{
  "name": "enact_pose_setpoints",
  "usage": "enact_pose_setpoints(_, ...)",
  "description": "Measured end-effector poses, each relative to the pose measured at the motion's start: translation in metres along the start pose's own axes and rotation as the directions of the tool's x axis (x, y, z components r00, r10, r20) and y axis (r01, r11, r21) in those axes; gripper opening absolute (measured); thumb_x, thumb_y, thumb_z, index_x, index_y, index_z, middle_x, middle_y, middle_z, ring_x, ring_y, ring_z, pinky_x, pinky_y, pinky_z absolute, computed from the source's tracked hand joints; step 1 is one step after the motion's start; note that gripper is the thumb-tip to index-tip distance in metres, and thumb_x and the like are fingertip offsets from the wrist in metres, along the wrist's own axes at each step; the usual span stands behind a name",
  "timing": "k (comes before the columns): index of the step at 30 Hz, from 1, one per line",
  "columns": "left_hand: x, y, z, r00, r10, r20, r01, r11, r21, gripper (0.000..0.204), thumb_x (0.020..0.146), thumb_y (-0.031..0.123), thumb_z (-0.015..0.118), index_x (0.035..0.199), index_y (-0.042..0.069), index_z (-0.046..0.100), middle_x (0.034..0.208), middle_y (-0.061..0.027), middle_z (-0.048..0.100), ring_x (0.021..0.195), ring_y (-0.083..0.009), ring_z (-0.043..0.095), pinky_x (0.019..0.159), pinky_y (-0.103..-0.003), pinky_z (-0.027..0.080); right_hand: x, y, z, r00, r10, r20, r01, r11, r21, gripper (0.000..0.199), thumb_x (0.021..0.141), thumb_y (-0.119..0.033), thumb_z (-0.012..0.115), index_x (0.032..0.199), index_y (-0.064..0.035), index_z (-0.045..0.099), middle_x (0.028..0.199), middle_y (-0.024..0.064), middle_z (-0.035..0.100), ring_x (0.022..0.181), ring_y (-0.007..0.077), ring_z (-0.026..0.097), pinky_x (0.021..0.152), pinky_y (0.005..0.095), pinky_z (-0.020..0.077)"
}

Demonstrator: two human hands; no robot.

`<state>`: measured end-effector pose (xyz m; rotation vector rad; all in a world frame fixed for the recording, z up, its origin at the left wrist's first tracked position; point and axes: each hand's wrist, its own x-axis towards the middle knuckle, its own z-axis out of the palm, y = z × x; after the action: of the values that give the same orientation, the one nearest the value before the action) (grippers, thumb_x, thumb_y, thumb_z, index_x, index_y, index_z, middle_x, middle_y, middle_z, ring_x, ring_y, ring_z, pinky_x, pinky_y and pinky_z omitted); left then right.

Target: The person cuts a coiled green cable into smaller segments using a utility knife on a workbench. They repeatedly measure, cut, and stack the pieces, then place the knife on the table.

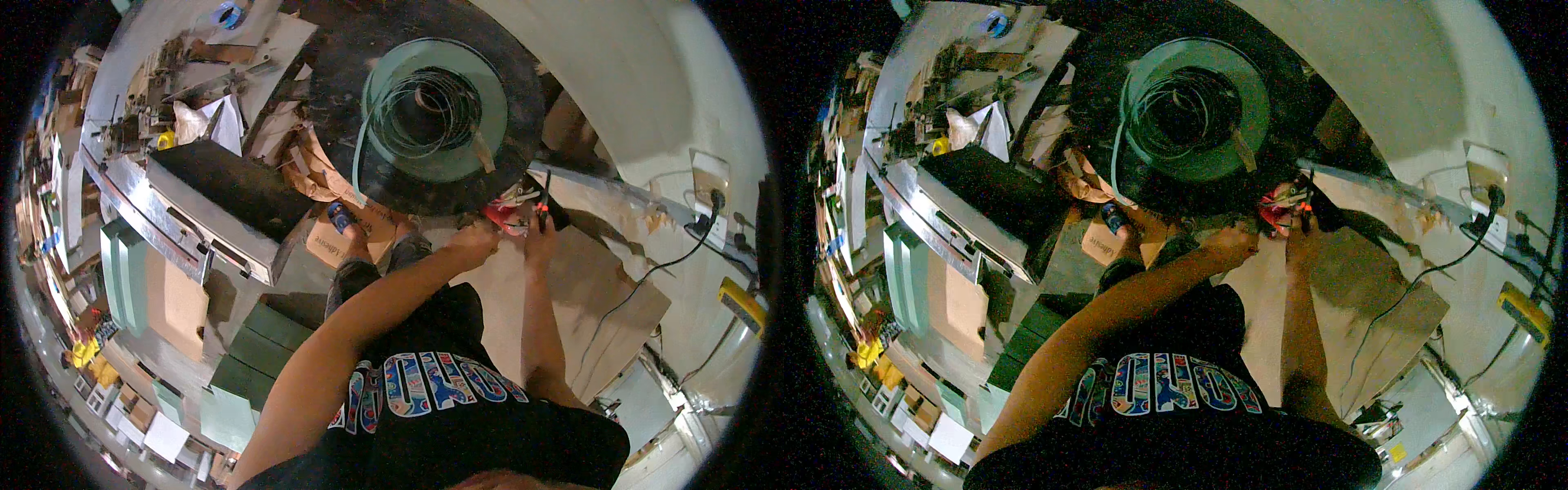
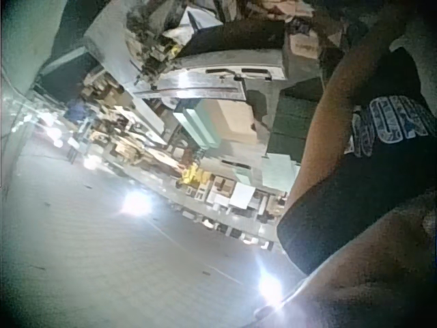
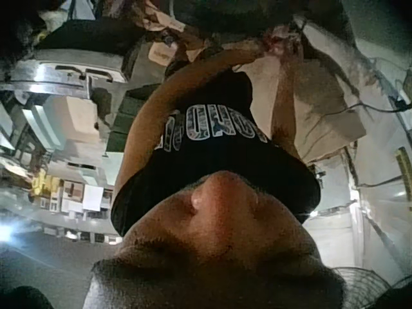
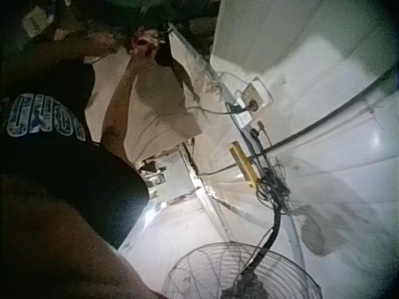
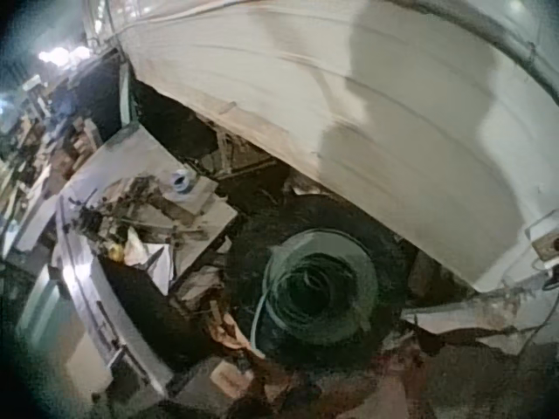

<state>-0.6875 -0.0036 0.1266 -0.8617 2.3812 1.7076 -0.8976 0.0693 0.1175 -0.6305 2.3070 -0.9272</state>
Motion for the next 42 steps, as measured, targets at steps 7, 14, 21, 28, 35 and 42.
enact_pose_setpoints(7, -0.01, -0.016, -0.023, 0.945, -0.186, -0.268, 0.213, 0.974, 0.076, 0.043, 0.093, 0.025, 0.074, 0.128, 0.003, 0.065, 0.122, -0.0238, 0.071, 0.117, -0.042, 0.067, 0.095, -0.054, 0.055, 0.066, 0.025, 0.103, 0.98, -0.174, 0.091, 0.153, 0.966, 0.208, 0.042, 0.098, -0.031, 0.078, 0.131, -0.0063, 0.07, 0.13, 0.0166, 0.069, 0.115, 0.0334, 0.066, 0.099, 0.0431, 0.0539)
enact_pose_setpoints(14, 0.011, -0.054, -0.088, 0.528, -0.102, -0.843, 0.445, 0.879, 0.172, 0.08, 0.088, 0.028, 0.084, 0.152, 0.0, 0.046, 0.147, -0.0196, 0.056, 0.146, -0.0397, 0.042, 0.121, -0.057, 0.029, 0.079, -0.065, 0.168, 0.922, -0.386, -0.007, 0.369, 0.887, -0.278, 0.049, 0.093, -0.045, 0.081, 0.12, -0.0052, 0.073, 0.119, 0.0176, 0.064, 0.109, 0.0408, 0.064, 0.091, 0.0505, 0.0536)
enact_pose_setpoints(21, 0.026, -0.086, -0.106, 0.594, 0.038, -0.804, 0.439, 0.822, 0.363, 0.039, 0.094, 0.025, 0.075, 0.128, 0.008, 0.066, 0.127, -0.0126, 0.069, 0.135, -0.0387, 0.05, 0.115, -0.061, 0.032, 0.096, -0.059, 0.142, 0.99, -0.138, 0.025, 0.134, 0.983, 0.124, 0.028, 0.096, -0.027, 0.082, 0.106, -0.0021, 0.073, 0.095, 0.0123, 0.075, 0.087, 0.0291, 0.071, 0.083, 0.0415, 0.0547)
enact_pose_setpoints(28, 0.036, -0.069, -0.113, 0.563, 0.162, -0.811, 0.301, 0.873, 0.383, 0.028, 0.1, 0.026, 0.067, 0.123, 0.009, 0.069, 0.123, -0.012, 0.072, 0.127, -0.0373, 0.057, 0.112, -0.059, 0.036, 0.108, -0.05, 0.153, 0.971, -0.23, 0.065, 0.223, 0.97, 0.099, 0.03, 0.097, -0.028, 0.081, 0.112, -0.0034, 0.076, 0.094, 0.0098, 0.078, 0.087, 0.0255, 0.073, 0.085, 0.0389, 0.0565)
enact_pose_setpoints(35, 0.037, -0.054, -0.123, 0.581, 0.2, -0.789, 0.276, 0.863, 0.422, 0.037, 0.094, 0.018, 0.071, 0.13, 0.011, 0.069, 0.119, -0.0089, 0.071, 0.122, -0.0325, 0.06, 0.111, -0.055, 0.04, 0.093, -0.06, 0.164, 0.943, -0.225, 0.244, 0.181, 0.966, 0.187, 0.028, 0.098, -0.03, 0.08, 0.115, -0.008, 0.079, 0.099, 0.0079, 0.08, 0.091, 0.0216, 0.074, 0.084, 0.0373, 0.0571)
enact_pose_setpoints(42, 0.037, -0.056, -0.139, 0.593, 0.182, -0.784, 0.213, 0.904, 0.371, 0.049, 0.095, 0.023, 0.072, 0.142, 0.013, 0.062, 0.125, -0.0106, 0.068, 0.121, -0.0369, 0.06, 0.109, -0.053, 0.042, 0.089, -0.066, 0.164, 0.903, -0.109, 0.416, 0.001, 0.968, 0.251, 0.025, 0.1, -0.029, 0.079, 0.114, -0.0083, 0.08, 0.092, 0.0015, 0.077, 0.081, 0.0133, 0.067, 0.074, 0.0325, 0.053)
